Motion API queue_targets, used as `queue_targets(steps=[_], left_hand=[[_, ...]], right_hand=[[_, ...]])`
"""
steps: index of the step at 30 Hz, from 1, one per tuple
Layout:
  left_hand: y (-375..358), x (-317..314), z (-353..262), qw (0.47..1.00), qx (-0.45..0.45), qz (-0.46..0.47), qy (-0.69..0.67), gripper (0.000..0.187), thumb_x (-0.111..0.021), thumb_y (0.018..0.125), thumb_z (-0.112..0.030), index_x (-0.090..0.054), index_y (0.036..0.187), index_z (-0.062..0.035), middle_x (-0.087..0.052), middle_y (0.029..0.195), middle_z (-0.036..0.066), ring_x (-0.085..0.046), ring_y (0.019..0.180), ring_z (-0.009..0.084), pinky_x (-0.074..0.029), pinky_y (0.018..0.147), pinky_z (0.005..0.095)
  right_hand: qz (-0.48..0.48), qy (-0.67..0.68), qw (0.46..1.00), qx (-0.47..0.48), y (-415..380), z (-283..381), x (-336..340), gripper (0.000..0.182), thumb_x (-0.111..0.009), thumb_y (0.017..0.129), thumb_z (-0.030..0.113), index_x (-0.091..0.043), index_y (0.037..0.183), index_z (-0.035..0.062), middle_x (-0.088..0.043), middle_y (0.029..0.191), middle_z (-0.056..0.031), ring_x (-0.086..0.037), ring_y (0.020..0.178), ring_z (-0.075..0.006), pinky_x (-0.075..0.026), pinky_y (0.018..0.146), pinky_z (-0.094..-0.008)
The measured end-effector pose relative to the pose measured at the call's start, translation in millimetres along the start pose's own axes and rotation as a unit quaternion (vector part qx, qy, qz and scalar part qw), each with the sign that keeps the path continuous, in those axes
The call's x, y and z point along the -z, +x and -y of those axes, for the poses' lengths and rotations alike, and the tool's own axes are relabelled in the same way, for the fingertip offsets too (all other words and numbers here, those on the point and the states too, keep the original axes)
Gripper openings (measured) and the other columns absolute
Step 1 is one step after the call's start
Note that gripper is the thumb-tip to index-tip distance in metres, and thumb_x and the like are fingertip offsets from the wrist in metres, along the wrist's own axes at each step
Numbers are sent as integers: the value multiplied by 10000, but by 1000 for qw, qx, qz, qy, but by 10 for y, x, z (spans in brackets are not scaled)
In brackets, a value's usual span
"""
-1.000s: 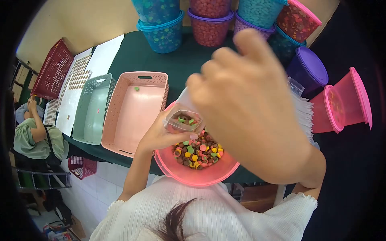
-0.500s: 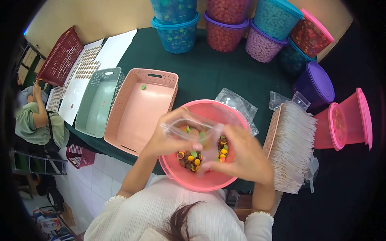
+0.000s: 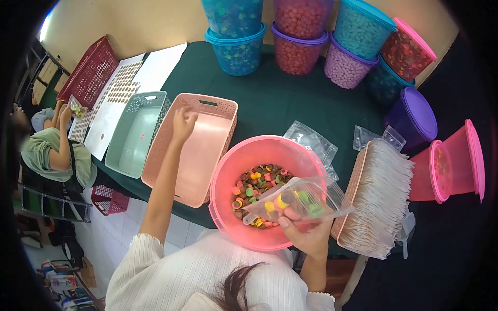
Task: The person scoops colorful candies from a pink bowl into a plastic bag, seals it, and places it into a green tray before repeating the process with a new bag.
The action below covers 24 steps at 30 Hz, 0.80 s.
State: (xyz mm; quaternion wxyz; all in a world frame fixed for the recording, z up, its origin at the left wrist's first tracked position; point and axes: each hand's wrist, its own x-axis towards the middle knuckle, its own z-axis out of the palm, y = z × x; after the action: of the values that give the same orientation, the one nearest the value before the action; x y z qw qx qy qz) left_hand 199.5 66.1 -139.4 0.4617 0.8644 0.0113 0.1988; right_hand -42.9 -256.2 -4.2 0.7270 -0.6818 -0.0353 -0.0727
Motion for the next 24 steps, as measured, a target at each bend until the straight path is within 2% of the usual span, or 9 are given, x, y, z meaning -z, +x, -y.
queue_targets(steps=[2,5,8,11,15,18,20,21,24], left_hand=[[-29,-89,423,960,-147,-66,229,220,-547,750,-128,-563,964,-85,-518,967,116,-533,768,270,-423,688,349],[-149,-86,447,947,-136,-31,290,159,-536,744,-90,-583,895,-72,-536,915,122,-541,736,290,-431,664,375],[-55,-64,475,985,-55,52,158,118,-538,736,-54,-590,842,-44,-552,841,129,-557,706,269,-438,635,357],[-74,17,199,994,-70,3,89,112,-541,730,-31,-585,833,-25,-556,770,134,-567,671,253,-440,602,339],[-45,49,-56,994,-73,-1,77,144,-556,725,-42,-587,864,-24,-555,852,137,-563,749,251,-455,619,319],[-72,-46,-108,988,-125,65,69,194,-570,715,-44,-592,908,-41,-541,953,129,-536,848,270,-459,699,329],[-85,-199,126,966,-155,126,165,254,-585,696,-44,-589,949,-58,-516,1019,117,-503,910,292,-440,782,344],[-133,-205,39,967,-114,161,163,226,-573,691,-29,-604,914,-55,-537,967,115,-502,893,304,-415,810,358],[-123,-276,168,969,-124,170,128,171,-552,697,-17,-617,853,-45,-552,915,114,-513,868,298,-427,766,354]], right_hand=[[-68,64,995,28,-26,-109,-50,422,-642,645,5,-478,1028,-62,-549,935,-113,-538,900,-151,-445,757,-264],[-56,-29,994,84,-9,-186,43,447,-622,654,-18,-442,1061,-66,-533,965,-121,-531,914,-155,-441,775,-264],[-43,-3,995,94,10,-104,21,472,-618,655,-25,-419,1081,-64,-522,993,-124,-530,913,-159,-435,786,-267],[-65,37,996,54,-1,-94,-4,453,-614,658,-27,-428,1069,-65,-525,991,-124,-531,911,-157,-433,782,-261],[-55,2,997,58,10,-94,-2,446,-610,660,-30,-430,1066,-65,-524,999,-125,-529,922,-157,-434,779,-260],[-70,36,996,36,22,-81,-28,445,-606,661,-37,-431,1069,-65,-530,991,-118,-538,901,-152,-437,767,-258],[3,-25,999,20,1,-112,47,548,-620,681,3,-341,1152,-26,-461,1064,-105,-482,973,-165,-393,833,-299],[5,-26,999,23,19,-97,20,548,-620,681,3,-341,1152,-26,-461,1064,-105,-482,973,-165,-393,833,-299],[-74,-25,995,60,36,-40,-79,421,-610,658,-40,-452,1048,-65,-547,943,-102,-550,842,-134,-439,753,-258]])
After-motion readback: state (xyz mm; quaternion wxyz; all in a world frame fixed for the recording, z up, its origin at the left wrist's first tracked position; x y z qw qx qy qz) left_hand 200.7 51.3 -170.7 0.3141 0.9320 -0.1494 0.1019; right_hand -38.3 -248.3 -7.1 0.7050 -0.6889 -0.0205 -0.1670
